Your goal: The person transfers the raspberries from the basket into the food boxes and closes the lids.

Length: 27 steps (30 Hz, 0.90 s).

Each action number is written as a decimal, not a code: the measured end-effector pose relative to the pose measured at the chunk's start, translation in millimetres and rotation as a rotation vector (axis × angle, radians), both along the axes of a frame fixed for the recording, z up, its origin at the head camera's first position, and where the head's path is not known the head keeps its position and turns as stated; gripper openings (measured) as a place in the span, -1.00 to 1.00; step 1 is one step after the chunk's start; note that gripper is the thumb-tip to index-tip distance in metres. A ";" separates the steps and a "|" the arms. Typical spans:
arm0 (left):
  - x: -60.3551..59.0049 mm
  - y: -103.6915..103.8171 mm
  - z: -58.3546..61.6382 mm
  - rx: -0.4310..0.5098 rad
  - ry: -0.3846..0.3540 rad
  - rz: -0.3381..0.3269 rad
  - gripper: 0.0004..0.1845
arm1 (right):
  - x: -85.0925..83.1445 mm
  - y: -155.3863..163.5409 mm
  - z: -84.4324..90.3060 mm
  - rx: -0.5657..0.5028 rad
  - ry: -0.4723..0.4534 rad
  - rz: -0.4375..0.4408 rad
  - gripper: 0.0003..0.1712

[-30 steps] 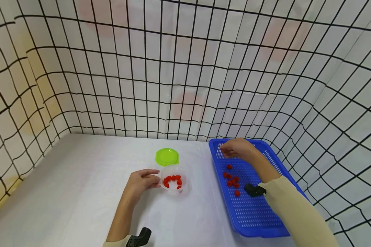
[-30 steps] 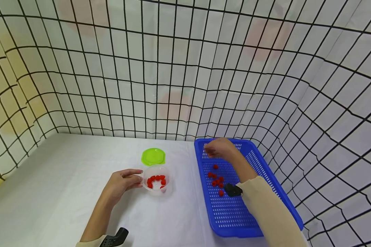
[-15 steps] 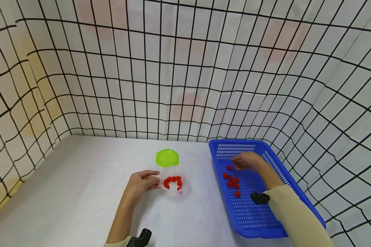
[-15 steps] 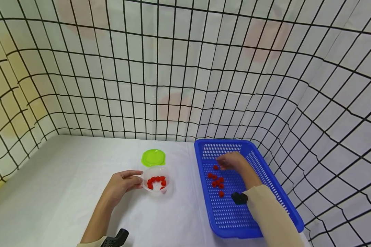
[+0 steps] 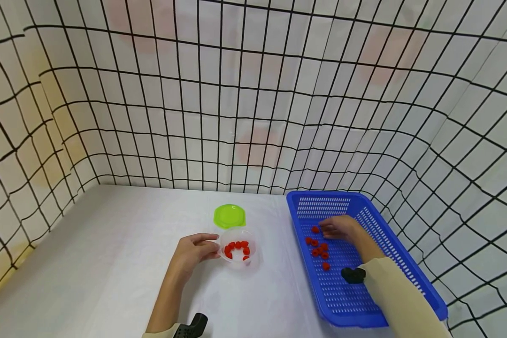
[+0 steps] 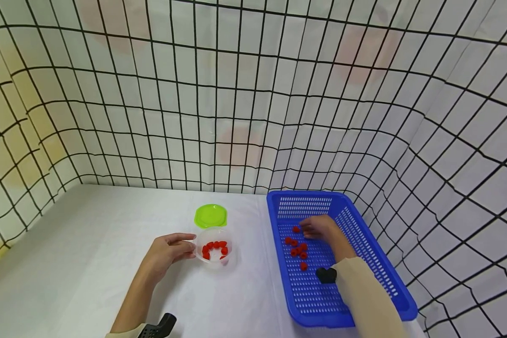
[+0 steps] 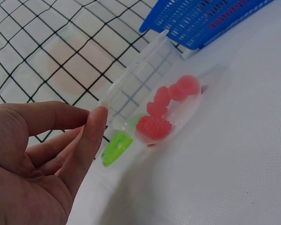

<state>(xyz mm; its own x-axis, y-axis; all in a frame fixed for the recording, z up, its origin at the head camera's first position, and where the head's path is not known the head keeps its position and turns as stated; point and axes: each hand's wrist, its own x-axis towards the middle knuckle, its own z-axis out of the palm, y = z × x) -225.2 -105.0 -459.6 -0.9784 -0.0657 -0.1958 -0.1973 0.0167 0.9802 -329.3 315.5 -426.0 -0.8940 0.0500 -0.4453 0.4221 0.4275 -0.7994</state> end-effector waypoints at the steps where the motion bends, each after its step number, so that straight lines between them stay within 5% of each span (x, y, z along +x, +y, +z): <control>1: -0.1 0.3 -0.2 -0.002 -0.002 -0.001 -0.70 | -0.3 0.2 -0.8 -0.002 -0.001 0.000 -0.53; 27: 1.2 0.2 3.1 0.002 -0.009 -0.005 -0.70 | -4.6 -4.0 -8.2 0.011 -0.015 -0.020 -0.55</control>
